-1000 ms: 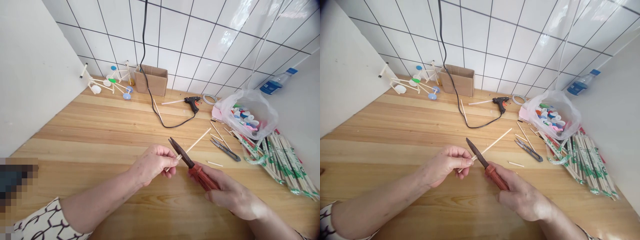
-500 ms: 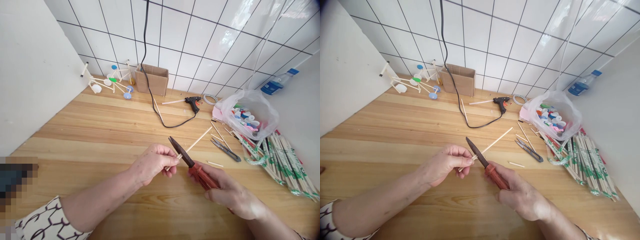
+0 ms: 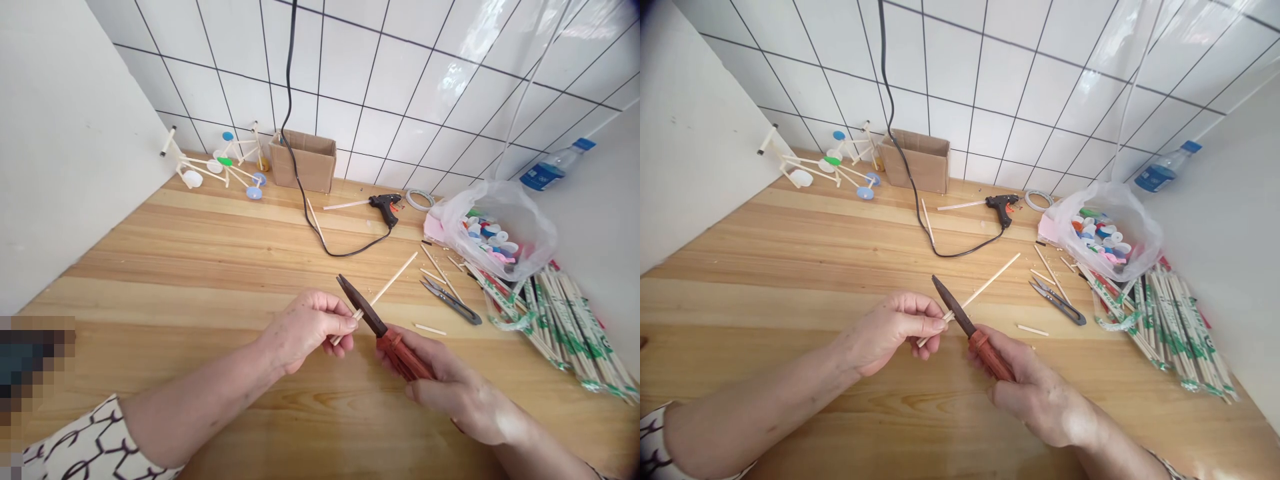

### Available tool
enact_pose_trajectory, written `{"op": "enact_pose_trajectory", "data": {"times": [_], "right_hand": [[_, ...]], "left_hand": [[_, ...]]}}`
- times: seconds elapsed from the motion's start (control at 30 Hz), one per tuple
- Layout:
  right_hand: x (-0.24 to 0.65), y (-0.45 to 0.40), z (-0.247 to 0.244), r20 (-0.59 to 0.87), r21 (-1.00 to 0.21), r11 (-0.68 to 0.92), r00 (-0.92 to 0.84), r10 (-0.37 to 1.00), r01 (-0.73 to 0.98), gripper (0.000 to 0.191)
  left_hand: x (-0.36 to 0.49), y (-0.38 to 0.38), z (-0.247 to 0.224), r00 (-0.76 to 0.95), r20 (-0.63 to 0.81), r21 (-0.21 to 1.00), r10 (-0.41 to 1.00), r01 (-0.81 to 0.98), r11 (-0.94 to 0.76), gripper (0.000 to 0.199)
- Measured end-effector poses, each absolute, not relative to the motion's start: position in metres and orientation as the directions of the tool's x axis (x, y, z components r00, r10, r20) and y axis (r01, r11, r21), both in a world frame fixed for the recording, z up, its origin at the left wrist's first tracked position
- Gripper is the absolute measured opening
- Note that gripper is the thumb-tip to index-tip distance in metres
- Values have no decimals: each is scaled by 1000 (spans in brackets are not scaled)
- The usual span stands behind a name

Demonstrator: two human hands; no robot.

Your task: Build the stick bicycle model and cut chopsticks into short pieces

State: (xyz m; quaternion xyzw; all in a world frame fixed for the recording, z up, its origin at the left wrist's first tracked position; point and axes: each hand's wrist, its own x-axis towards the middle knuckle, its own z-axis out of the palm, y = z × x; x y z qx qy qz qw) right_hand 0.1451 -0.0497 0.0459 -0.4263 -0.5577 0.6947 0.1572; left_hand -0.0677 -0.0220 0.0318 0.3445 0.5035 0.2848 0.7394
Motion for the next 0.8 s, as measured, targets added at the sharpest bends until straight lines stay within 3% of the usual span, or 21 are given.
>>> {"op": "enact_pose_trajectory", "data": {"times": [0.23, 0.43, 0.8], "right_hand": [[147, -51, 46, -405, -898, -202, -557, 725, 390, 44], [144, -52, 44, -360, -902, -136, -540, 761, 410, 51], [134, -52, 51, -360, -858, -56, -520, 774, 511, 45]], "left_hand": [[-68, -23, 32, 337, -549, 795, 765, -72, 602, 15], [-68, -24, 33, 337, -551, 791, 763, -79, 606, 16], [-68, -24, 30, 332, -551, 795, 766, -70, 603, 17]]}}
